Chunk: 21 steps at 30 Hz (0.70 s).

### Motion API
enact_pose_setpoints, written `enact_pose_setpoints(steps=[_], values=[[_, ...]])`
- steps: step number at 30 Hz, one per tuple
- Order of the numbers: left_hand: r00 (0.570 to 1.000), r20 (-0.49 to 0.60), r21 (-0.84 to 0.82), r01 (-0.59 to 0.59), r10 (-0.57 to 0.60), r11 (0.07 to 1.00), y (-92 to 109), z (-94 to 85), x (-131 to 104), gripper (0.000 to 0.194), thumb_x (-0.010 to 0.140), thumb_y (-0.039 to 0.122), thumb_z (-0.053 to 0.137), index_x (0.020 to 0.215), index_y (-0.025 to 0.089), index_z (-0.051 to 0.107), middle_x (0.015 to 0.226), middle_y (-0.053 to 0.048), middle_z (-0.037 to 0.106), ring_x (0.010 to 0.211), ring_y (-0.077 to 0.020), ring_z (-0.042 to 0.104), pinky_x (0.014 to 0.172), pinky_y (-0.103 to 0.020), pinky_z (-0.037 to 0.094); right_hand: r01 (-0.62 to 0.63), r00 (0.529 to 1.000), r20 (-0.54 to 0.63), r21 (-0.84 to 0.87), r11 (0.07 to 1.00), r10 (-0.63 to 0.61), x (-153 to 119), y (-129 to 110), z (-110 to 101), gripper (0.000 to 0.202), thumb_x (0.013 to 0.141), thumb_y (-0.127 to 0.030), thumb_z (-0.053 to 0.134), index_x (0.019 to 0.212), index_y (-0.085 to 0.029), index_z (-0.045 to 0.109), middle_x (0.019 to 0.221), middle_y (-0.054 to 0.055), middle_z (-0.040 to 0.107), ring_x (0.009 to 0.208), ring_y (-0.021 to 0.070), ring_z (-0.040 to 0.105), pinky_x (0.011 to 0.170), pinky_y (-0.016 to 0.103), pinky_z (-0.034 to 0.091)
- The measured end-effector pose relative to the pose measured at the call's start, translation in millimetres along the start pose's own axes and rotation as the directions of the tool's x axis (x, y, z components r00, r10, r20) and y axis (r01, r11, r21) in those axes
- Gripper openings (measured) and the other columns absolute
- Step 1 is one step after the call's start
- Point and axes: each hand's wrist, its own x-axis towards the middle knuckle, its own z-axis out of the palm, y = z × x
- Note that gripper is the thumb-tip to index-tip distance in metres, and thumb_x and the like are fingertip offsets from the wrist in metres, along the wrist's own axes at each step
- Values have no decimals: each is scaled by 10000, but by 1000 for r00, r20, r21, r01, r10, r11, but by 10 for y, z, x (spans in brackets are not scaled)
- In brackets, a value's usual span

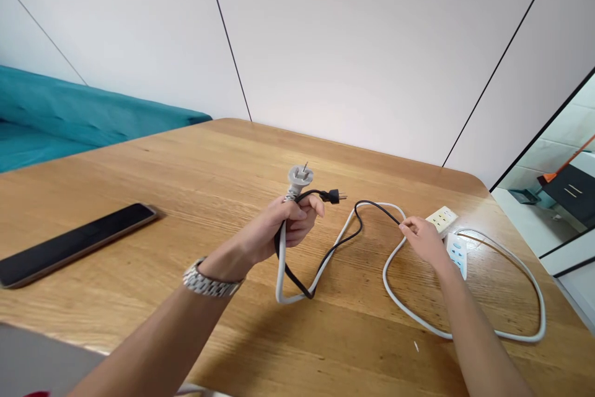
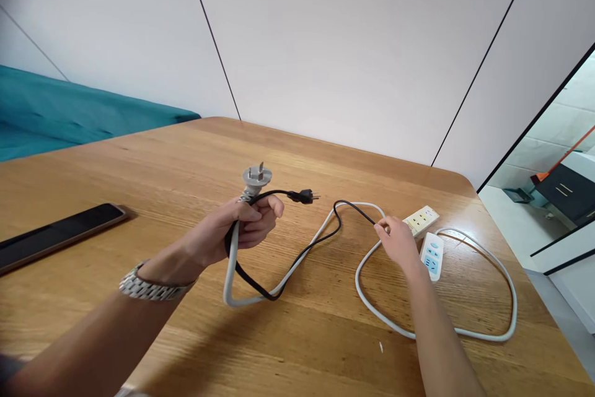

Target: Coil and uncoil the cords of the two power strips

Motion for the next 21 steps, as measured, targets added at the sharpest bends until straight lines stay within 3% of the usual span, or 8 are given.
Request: enact_pose_setpoints(steps=[2,4,6,9,14,17,19,21], values=[[1000,-4,65,-24,24,998,-20,21,7,147,629,261,569,729,161,609,468,80,248,404,-51,156,366,-179,122,17,989,-144,-22,1000,-20,-57,-177,6,282,808,-391,553,967,-175,640,992,82,639,744,187,591,733,349,458],[997,-16,95,-69,71,993,-44,53,6,144,632,266,561,724,164,605,458,81,257,391,-51,171,368,-187,120,93,982,-166,35,995,-86,-157,-436,43,282,833,-395,568,1001,-181,637,1020,82,636,797,190,601,748,346,472],[994,-23,107,-103,106,989,-67,83,3,149,625,263,562,728,165,610,452,86,255,381,-49,176,370,-192,119,224,974,-7,163,961,-225,-284,-710,130,192,869,-350,561,938,-197,654,954,57,666,863,188,614,778,327,478],[992,-2,126,-123,124,984,-88,107,-13,173,601,244,567,744,166,624,447,95,258,369,-44,171,365,-199,130,374,870,223,280,884,-439,-450,-981,354,179,849,-297,630,1000,-211,673,1016,66,702,985,210,624,892,361,465],[993,81,308,-112,92,945,-32,119,-103,206,615,221,589,800,155,650,482,79,344,384,-55,281,384,-209,211,476,726,351,365,800,-591,-532,-978,705,394,864,-307,618,1244,-207,602,1345,125,588,1308,284,460,1100,501,302],[990,129,433,-109,58,895,24,144,-155,233,653,242,601,863,155,650,521,71,373,426,-68,332,408,-205,250,348,675,357,618,705,-646,-551,-977,724,378,899,-414,554,1205,-208,635,1290,106,631,1263,263,513,1082,478,340],[988,145,489,-114,48,865,40,176,-163,250,685,259,597,911,159,635,546,68,389,454,-73,347,426,-200,273,175,679,367,760,626,-636,-589,-1040,685,384,923,-483,484,1127,-216,669,1118,73,705,1058,216,632,967,407,457],[988,137,539,-134,71,832,32,224,-152,217,715,278,596,899,164,608,574,64,404,481,-73,353,444,-193,294,51,686,386,820,570,-616,-639,-1125,661,412,924,-538,451,1017,-214,688,929,41,709,849,173,653,818,333,518]])
